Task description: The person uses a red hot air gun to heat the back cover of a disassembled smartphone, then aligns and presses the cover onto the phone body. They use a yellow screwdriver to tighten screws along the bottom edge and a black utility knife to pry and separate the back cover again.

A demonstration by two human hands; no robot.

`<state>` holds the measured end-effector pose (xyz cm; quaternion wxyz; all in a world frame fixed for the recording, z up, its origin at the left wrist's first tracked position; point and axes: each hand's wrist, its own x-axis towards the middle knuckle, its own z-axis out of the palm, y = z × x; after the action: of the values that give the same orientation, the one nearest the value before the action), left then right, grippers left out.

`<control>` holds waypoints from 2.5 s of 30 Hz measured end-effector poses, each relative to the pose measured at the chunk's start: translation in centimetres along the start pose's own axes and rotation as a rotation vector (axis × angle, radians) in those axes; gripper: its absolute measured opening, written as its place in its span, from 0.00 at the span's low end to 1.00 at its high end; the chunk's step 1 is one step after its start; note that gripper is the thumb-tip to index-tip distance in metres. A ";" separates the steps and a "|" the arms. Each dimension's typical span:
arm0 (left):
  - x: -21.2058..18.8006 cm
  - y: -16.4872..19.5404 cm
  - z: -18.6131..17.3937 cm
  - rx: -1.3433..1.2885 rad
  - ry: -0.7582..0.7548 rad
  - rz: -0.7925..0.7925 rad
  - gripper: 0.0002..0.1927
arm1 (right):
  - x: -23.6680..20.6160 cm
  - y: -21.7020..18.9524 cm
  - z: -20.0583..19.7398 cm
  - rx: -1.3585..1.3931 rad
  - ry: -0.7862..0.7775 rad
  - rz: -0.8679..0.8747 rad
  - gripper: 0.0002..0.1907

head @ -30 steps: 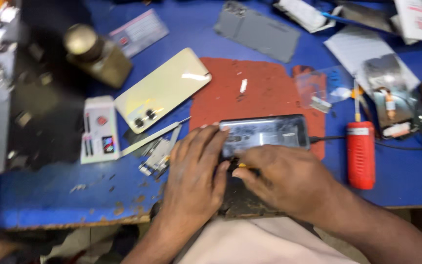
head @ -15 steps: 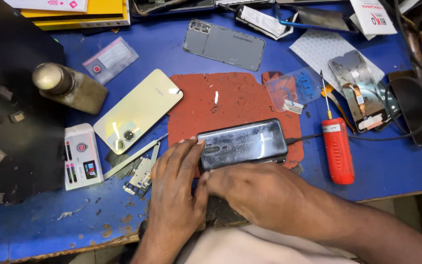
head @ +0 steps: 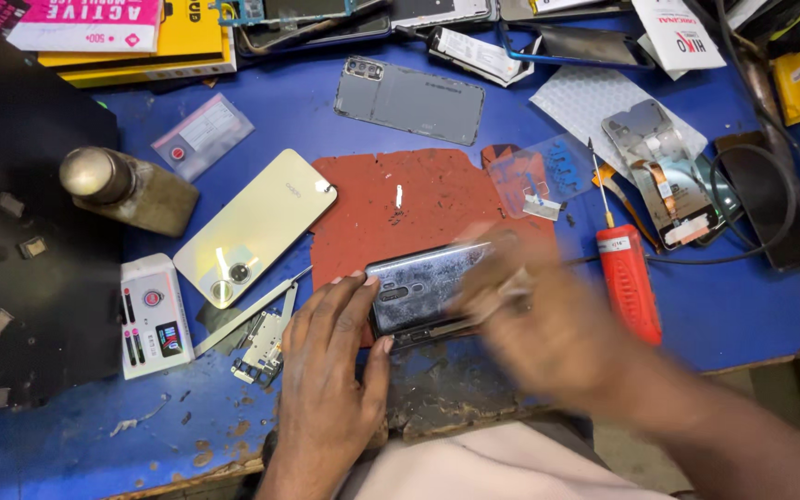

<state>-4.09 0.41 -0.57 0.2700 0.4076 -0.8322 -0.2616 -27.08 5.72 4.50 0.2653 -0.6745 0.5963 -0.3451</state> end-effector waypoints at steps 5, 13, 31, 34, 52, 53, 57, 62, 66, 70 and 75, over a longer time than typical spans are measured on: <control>0.0 -0.3 0.1 0.009 -0.007 0.006 0.30 | 2.8 4.9 -11.1 -0.600 0.324 0.016 0.16; 0.0 -0.4 0.2 0.021 -0.018 0.011 0.30 | 2.8 9.7 -14.3 -0.936 0.018 0.541 0.18; -0.1 -0.4 0.4 0.040 -0.032 -0.006 0.30 | -1.0 14.7 -16.1 -0.925 0.087 0.608 0.23; -0.1 -0.5 0.4 0.047 -0.037 -0.008 0.30 | -1.5 14.9 -16.2 -0.928 0.078 0.635 0.24; -0.1 -0.6 0.5 0.073 -0.055 0.000 0.29 | -2.2 11.8 -15.9 -1.028 -0.011 0.615 0.28; -0.1 -0.6 0.5 0.078 -0.053 0.001 0.29 | -2.0 11.6 -15.9 -1.031 -0.006 0.577 0.28; 0.0 -0.5 0.5 0.077 -0.049 0.000 0.29 | -0.9 11.1 -15.0 -0.916 0.145 0.479 0.27; -0.2 -0.4 0.5 0.069 -0.031 -0.007 0.29 | -0.5 10.3 -14.5 -0.742 0.282 0.445 0.23; -0.1 -0.5 0.5 0.064 -0.047 -0.001 0.29 | -0.9 10.5 -14.9 -0.862 0.199 0.485 0.23; -0.2 -0.6 0.6 0.084 -0.073 -0.023 0.29 | -1.8 10.9 -15.4 -0.960 0.134 0.548 0.26; -0.2 -0.7 0.6 0.085 -0.071 -0.013 0.29 | -2.2 11.2 -15.7 -0.988 0.035 0.614 0.32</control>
<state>-4.03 0.32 -1.52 0.2208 0.4145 -0.8490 -0.2421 -46.43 7.07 5.34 -0.0028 -0.5087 0.8591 0.0557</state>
